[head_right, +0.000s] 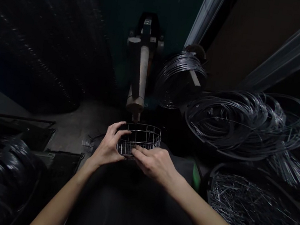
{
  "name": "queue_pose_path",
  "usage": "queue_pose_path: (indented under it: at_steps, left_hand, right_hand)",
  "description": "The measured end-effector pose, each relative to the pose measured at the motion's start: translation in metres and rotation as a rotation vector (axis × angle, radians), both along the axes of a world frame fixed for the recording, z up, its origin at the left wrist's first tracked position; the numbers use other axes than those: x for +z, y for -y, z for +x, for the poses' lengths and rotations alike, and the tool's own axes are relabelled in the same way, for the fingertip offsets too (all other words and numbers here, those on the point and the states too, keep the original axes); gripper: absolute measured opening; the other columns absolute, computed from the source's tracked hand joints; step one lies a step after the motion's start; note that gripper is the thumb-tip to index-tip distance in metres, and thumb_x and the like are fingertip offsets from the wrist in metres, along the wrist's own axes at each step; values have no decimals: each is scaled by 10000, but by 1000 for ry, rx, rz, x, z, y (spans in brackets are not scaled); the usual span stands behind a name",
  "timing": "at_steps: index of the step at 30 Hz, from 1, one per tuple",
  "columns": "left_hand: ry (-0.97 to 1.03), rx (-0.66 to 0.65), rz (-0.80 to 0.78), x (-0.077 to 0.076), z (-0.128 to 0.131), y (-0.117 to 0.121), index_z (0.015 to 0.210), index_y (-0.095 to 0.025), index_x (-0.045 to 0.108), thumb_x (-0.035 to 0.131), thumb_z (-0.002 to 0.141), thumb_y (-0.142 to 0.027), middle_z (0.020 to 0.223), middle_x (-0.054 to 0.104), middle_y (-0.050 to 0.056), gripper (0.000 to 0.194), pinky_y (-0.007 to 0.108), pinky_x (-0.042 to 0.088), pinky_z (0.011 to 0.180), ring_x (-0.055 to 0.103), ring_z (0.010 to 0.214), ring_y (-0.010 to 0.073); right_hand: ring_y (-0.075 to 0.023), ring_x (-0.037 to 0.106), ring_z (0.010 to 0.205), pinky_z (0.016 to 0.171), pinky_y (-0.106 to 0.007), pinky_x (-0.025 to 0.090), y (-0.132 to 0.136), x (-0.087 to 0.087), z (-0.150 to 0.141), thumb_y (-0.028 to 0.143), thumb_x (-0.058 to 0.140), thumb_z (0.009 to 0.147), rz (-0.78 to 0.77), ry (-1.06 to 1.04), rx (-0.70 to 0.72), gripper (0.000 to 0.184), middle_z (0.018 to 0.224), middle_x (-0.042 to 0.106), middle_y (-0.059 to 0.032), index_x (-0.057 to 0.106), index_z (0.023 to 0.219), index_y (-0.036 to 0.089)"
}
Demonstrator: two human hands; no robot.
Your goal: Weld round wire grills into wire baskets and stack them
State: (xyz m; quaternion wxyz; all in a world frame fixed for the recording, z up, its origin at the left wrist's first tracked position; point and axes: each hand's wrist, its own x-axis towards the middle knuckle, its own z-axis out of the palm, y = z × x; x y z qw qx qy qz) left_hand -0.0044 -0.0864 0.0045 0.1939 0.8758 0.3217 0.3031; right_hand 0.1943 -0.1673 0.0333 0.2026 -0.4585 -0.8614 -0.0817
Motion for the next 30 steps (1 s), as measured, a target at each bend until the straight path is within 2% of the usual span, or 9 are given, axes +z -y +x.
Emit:
queue_pose_path:
  at_steps: [7, 15, 19, 23, 30]
  left_hand:
    - [2, 1, 0, 3, 0, -11, 1193, -196, 480, 816, 579, -293, 1362, 344, 168, 706, 561, 375, 1052, 360, 1272, 357]
    - [-3, -7, -60, 8, 2, -24, 1177, -169, 502, 822, 544, -268, 1360, 362, 162, 716, 510, 410, 1040, 352, 1275, 351]
    - [0, -22, -69, 8, 0, -26, 1174, -168, 503, 839, 529, -304, 1344, 381, 165, 740, 524, 401, 1045, 367, 1276, 358]
    - [-13, -26, -106, 9, 0, -29, 1162, -178, 512, 868, 480, -319, 1332, 395, 162, 782, 527, 407, 1038, 375, 1274, 360]
    - [22, -24, -140, 13, 7, -58, 1125, -181, 521, 881, 468, -392, 1260, 470, 144, 778, 520, 385, 1049, 394, 1266, 346]
  right_hand:
    - [-118, 673, 618, 488, -231, 442, -10, 0, 1, 239, 503, 931, 3, -4, -4, 219, 1063, 714, -10, 656, 1085, 207]
    - [-122, 680, 645, 511, -215, 459, -24, -1, 4, 259, 518, 919, -64, 4, -34, 246, 1070, 712, -20, 663, 1116, 230]
    - [-134, 692, 729, 544, -206, 472, -24, -1, 3, 277, 513, 920, -136, -12, -61, 250, 1066, 713, -26, 675, 1107, 248]
    - [-133, 692, 789, 575, -199, 479, -22, 1, 2, 223, 511, 911, -169, -13, -85, 260, 1087, 706, -19, 673, 1111, 256]
    - [-135, 692, 795, 579, -195, 472, -45, 1, 2, 281, 524, 927, -139, -104, -165, 224, 1007, 729, 14, 666, 1099, 264]
